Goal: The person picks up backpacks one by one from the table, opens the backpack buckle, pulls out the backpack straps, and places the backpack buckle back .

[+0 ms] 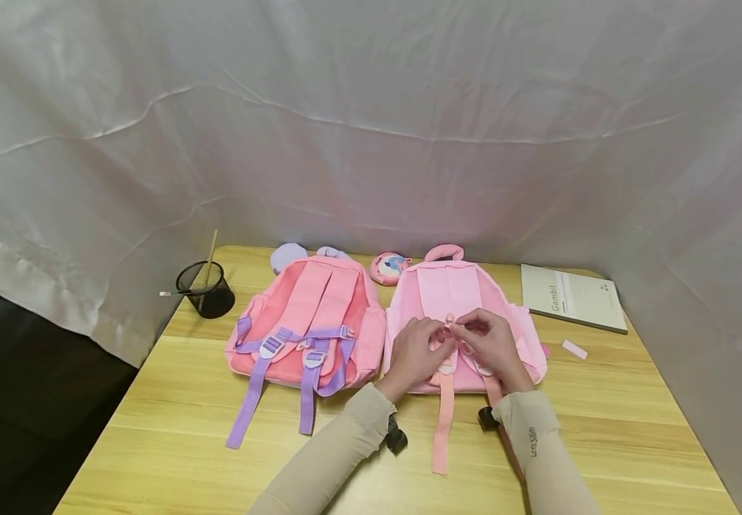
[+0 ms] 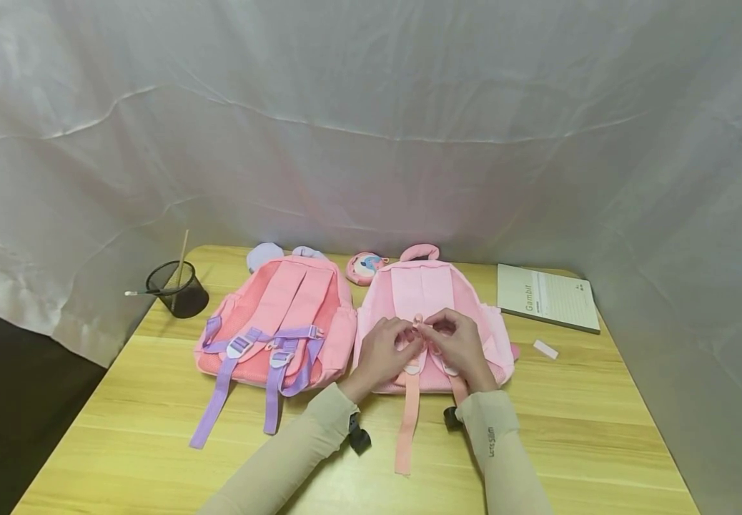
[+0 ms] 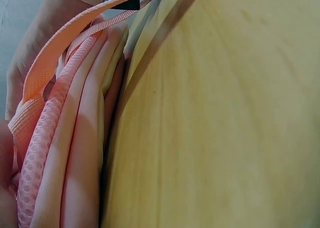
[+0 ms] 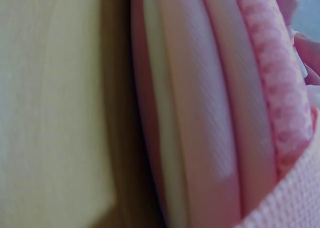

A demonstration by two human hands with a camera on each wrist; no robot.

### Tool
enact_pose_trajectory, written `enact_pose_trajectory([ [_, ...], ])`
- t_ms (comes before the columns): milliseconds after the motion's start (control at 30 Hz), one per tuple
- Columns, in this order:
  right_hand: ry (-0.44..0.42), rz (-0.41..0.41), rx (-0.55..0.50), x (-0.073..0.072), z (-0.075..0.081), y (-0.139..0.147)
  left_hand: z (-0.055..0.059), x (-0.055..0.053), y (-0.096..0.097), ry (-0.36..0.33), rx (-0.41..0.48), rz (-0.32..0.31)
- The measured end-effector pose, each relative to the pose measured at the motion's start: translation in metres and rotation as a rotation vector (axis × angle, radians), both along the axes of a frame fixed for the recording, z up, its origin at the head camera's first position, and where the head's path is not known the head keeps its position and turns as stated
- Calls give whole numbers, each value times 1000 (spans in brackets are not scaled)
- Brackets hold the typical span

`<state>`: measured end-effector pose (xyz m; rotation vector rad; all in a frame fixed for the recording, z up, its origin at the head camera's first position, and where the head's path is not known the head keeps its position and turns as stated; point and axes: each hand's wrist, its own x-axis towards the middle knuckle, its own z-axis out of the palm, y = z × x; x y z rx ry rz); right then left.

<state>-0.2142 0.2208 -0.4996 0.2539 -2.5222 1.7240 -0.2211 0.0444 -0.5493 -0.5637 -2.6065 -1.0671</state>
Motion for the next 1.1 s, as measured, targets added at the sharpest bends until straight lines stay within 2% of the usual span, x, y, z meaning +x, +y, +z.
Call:
enact_pose_trajectory([
  [500,-14,5,-8,-2,0,2,2,-1,0,-7,10,11],
  [700,-16,19,-1,-3,-2,1,1,-1,2,-70,53,70],
  [833,-15,17,15,-3,-2,1,-2,-1,4,-54,63,97],
  [933,-22,5,30,-7,-10,3,-3,-1,4,-29,57,95],
  [1100,-21,-25,3,-16,-31,10,-3,1,3,-2,42,77],
])
